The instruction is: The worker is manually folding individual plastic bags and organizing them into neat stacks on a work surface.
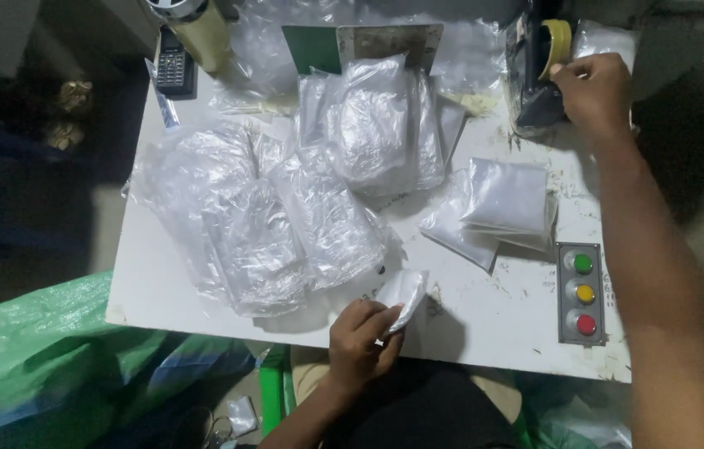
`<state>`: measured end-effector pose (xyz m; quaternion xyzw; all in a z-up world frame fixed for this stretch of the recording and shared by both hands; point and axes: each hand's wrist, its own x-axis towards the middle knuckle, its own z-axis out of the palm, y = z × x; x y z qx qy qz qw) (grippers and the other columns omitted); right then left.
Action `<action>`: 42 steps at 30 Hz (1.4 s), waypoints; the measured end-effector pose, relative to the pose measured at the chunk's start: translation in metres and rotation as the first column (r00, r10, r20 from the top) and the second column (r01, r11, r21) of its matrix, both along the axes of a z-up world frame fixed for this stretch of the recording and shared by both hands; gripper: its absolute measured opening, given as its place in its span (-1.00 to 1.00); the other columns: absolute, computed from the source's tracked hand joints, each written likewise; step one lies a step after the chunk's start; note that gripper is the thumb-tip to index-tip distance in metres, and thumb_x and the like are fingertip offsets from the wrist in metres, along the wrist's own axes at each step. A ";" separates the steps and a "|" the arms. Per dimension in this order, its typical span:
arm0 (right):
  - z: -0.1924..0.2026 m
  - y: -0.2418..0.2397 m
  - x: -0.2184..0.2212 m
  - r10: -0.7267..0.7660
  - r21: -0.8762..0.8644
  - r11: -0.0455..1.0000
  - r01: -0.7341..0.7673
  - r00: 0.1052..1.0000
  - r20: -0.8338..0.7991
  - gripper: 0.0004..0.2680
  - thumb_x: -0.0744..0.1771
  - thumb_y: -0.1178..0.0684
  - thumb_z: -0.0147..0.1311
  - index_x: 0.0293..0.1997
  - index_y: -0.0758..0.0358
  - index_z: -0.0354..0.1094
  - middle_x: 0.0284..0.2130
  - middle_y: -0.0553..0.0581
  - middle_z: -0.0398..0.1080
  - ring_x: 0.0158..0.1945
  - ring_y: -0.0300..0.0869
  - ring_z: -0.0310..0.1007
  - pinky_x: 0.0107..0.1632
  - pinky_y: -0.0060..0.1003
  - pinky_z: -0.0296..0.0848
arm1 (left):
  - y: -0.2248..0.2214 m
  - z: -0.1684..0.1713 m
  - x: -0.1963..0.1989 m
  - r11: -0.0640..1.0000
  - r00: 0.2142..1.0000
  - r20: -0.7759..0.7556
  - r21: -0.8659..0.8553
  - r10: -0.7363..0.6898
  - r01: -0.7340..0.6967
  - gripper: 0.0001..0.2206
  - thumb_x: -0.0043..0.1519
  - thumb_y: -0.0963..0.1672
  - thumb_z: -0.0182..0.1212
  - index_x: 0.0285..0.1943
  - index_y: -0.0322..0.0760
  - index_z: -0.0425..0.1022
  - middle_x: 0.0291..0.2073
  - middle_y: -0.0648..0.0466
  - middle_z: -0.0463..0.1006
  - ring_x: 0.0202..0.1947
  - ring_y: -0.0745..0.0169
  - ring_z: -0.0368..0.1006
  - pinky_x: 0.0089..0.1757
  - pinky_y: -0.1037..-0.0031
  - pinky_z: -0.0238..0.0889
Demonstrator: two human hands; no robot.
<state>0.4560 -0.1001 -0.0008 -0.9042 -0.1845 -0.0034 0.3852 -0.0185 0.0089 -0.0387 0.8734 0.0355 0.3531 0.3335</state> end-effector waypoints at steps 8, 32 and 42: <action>0.059 -0.010 -0.093 -0.106 -0.280 0.957 0.080 0.991 -0.081 -0.86 0.48 0.08 0.08 0.09 0.32 0.42 -0.09 0.32 0.46 -0.14 0.03 0.47 -0.19 -0.08 0.44 | -0.002 0.006 0.014 0.991 0.991 0.034 -0.034 0.128 -0.127 -0.77 0.13 -0.24 0.35 -0.04 -0.44 0.54 -0.35 -0.16 0.54 -0.38 0.00 0.46 -0.40 0.37 0.37; -0.019 -0.080 -0.285 0.560 0.448 0.820 -0.357 0.665 -0.494 -0.74 0.18 0.18 0.40 -0.09 0.36 0.57 -0.25 0.35 0.63 -0.07 0.07 0.62 0.03 0.01 0.53 | -0.006 0.040 0.028 0.390 0.970 0.018 -0.914 -0.243 0.115 -0.83 0.20 -0.17 0.37 -0.07 -0.31 0.67 -0.21 -0.14 0.63 -0.09 0.00 0.57 -0.11 0.34 0.35; -0.003 -0.076 -0.214 0.553 -0.374 0.825 -0.424 0.745 0.373 -0.42 0.28 -0.21 0.25 0.40 0.35 0.29 0.34 0.46 0.30 0.42 0.29 0.22 0.50 0.17 0.06 | 0.104 0.025 0.003 0.930 0.948 -0.215 0.335 0.235 -0.154 -0.73 0.25 -0.26 0.21 0.13 -0.26 0.57 0.08 -0.18 0.44 0.06 -0.31 0.40 -0.03 0.05 0.29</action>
